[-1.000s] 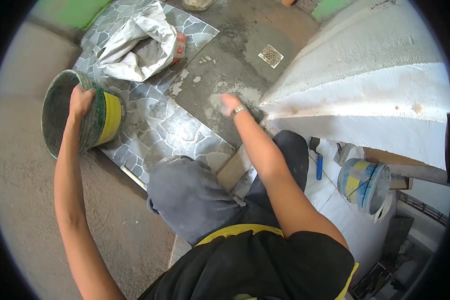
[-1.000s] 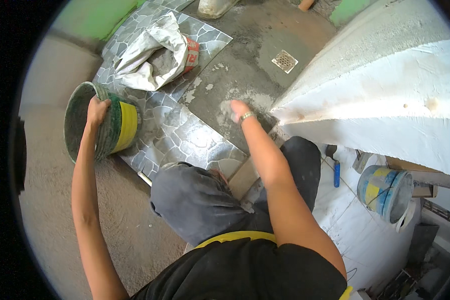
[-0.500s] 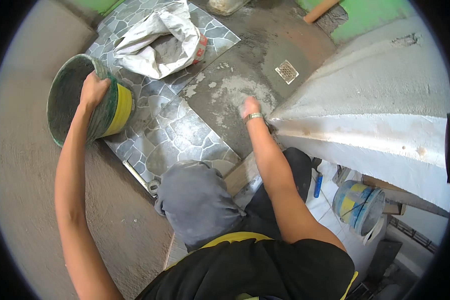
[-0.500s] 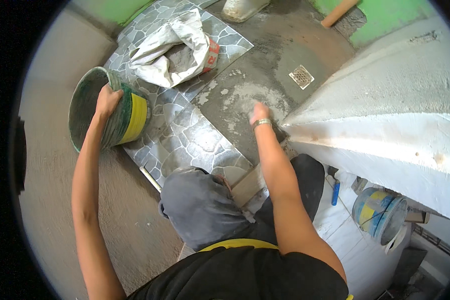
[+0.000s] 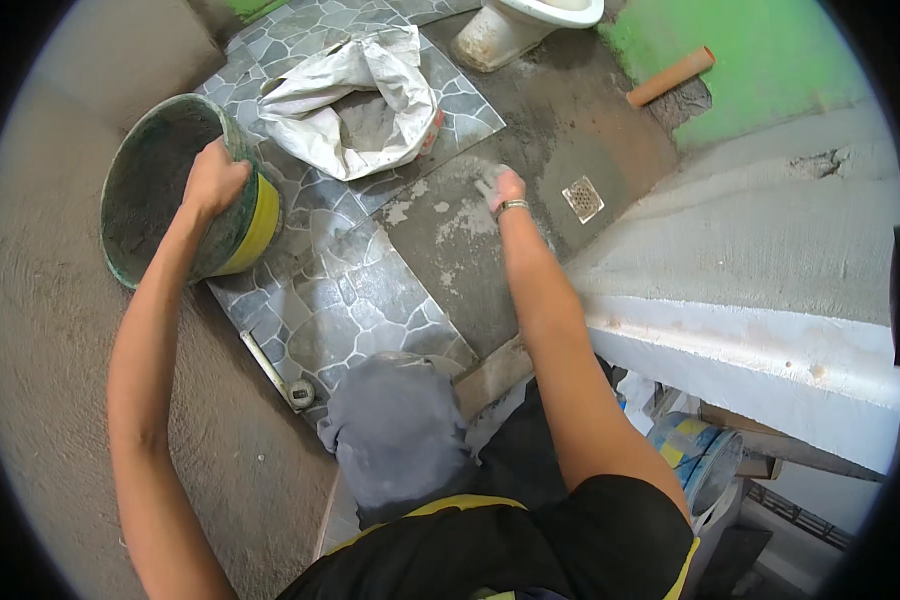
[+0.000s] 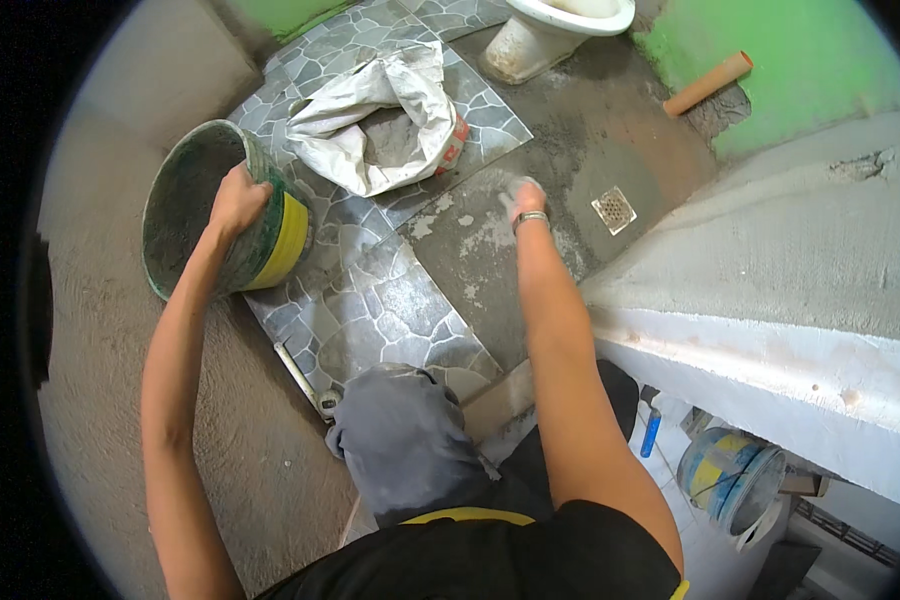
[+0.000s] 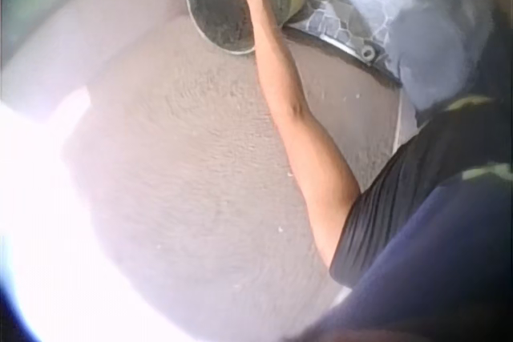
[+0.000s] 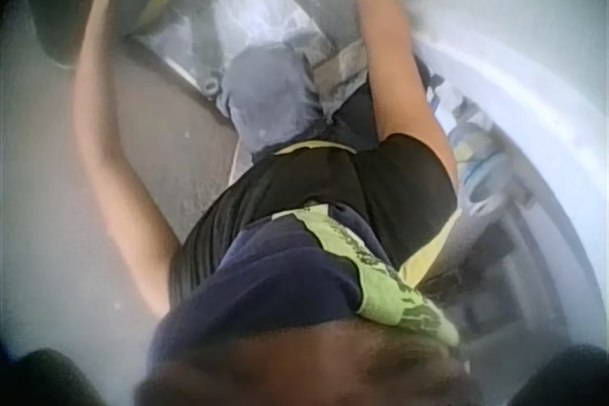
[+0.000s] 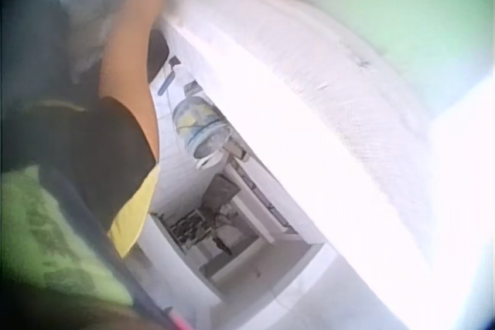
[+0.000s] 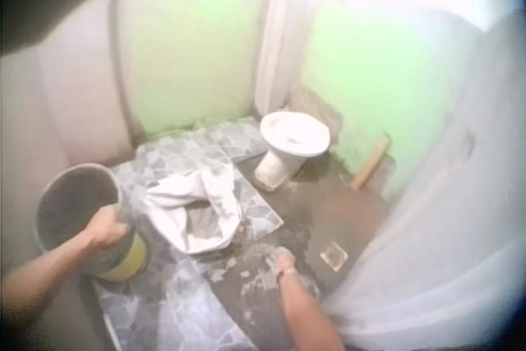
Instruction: Installing ceramic tiles on a floor using mortar and a rubber mallet.
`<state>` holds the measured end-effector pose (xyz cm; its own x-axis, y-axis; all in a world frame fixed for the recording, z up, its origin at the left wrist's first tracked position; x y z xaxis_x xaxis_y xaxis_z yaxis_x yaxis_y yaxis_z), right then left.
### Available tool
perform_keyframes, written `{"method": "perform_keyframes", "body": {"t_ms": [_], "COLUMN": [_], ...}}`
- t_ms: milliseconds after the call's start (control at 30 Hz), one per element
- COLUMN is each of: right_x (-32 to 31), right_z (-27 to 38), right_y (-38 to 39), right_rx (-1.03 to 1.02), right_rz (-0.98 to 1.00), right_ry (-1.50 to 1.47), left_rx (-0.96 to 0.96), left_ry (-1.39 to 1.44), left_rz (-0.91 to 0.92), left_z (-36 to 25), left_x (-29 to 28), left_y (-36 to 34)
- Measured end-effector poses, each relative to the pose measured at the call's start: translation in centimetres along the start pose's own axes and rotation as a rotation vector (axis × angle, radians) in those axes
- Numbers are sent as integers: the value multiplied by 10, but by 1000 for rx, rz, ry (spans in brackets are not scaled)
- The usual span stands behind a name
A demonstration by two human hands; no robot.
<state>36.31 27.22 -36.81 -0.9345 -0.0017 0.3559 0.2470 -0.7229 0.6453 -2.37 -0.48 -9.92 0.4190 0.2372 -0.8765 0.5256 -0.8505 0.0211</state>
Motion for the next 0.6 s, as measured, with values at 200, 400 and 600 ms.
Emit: {"method": "perform_keyframes", "body": {"t_ms": [200,400,600], "right_x": [77,267,346], "right_z": [15,-4,-62], "right_y": [34,63,-8], "right_rx": [-133,-1041,-636], "right_rz": [-69,288,264], "right_ry": [-18,1160,1917], "left_rx": [-29,-39,-79], "left_ry": [-18,-8,4], "left_rz": [-36,-48,-75], "left_z": [11,12,18], "left_x": [-13,-9,-12], "left_y": [12,8,21]}}
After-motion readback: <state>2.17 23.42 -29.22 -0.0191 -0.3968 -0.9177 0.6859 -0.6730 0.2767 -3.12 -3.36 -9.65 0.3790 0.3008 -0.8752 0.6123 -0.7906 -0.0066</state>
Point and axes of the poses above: each hand's wrist, its own y-axis away from the middle knuckle, its own x-axis out of the palm, z = x × y, the point moved 4 cm from there along -y, towards the middle knuckle, and after that the axes turned 3 degrees about x, right-handed, at the moved point
